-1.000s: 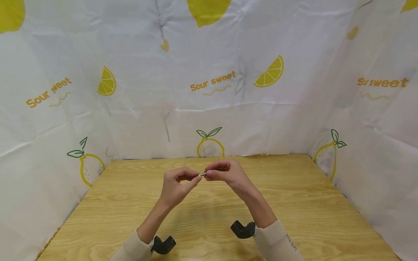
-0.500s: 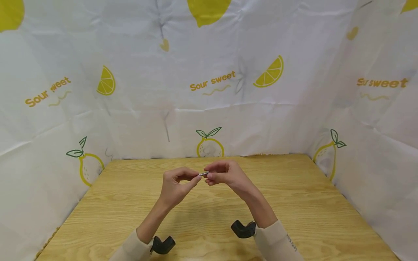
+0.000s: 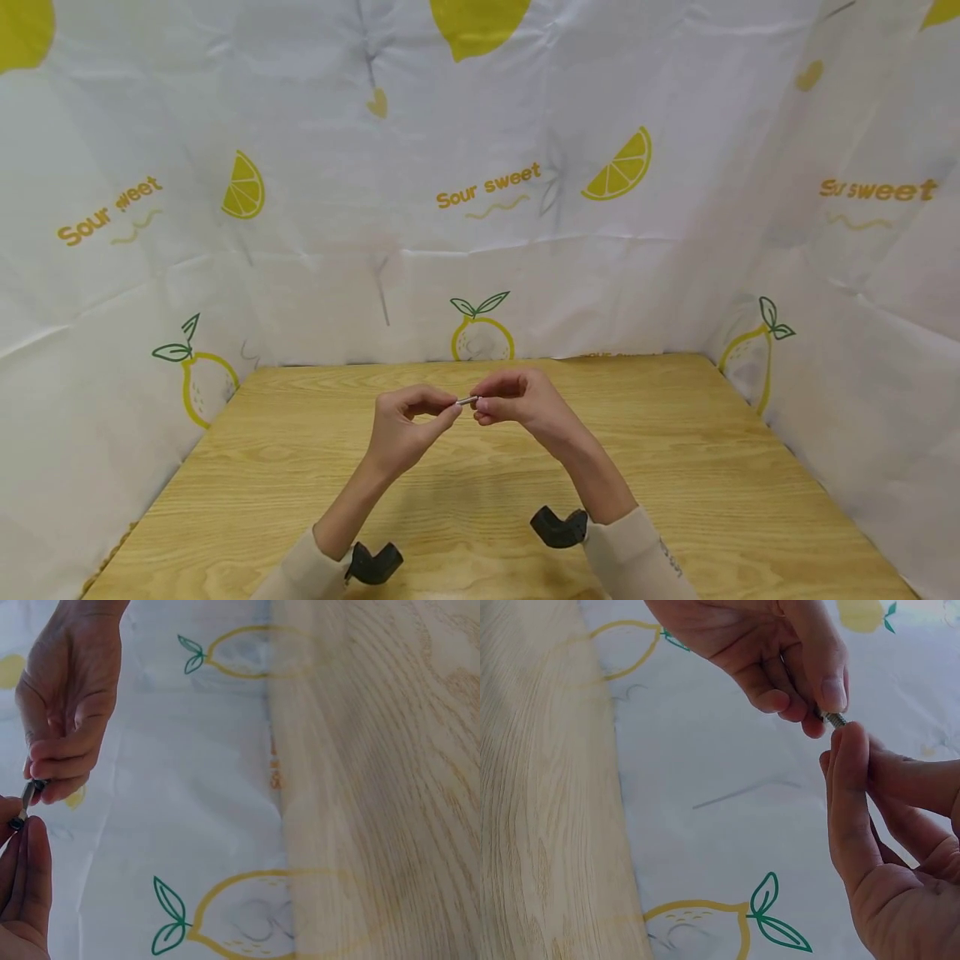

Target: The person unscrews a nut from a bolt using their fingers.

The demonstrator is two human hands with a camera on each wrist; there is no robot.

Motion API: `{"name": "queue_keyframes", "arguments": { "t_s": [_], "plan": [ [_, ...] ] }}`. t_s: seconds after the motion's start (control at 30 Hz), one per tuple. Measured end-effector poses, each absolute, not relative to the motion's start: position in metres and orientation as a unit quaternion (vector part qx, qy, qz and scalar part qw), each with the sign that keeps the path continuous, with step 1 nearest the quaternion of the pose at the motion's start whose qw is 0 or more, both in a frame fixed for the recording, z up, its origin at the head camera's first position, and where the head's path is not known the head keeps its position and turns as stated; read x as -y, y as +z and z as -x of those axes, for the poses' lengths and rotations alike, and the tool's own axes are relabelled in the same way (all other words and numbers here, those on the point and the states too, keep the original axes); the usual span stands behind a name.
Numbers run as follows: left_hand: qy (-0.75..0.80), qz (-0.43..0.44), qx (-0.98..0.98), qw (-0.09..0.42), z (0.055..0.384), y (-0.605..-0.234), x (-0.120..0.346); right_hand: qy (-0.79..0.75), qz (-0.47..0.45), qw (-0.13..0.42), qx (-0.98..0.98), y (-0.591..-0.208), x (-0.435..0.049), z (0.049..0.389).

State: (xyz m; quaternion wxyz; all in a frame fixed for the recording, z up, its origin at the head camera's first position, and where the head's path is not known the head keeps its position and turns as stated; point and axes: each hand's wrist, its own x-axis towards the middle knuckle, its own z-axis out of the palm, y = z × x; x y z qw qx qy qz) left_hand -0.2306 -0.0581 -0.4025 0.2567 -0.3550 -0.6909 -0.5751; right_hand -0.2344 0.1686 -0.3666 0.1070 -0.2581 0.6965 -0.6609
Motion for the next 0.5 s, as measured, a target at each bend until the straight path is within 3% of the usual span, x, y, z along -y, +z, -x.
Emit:
{"name": "queue_keyframes", "arguments": {
  "t_s": [0.5],
  "plan": [
    [-0.576,0.345,0.698,0.248,0.2309,-0.4014,0.0596,-0.676,0.253,0.081,-0.687,-0.3684,-0.1699,0.2360]
  ]
}}
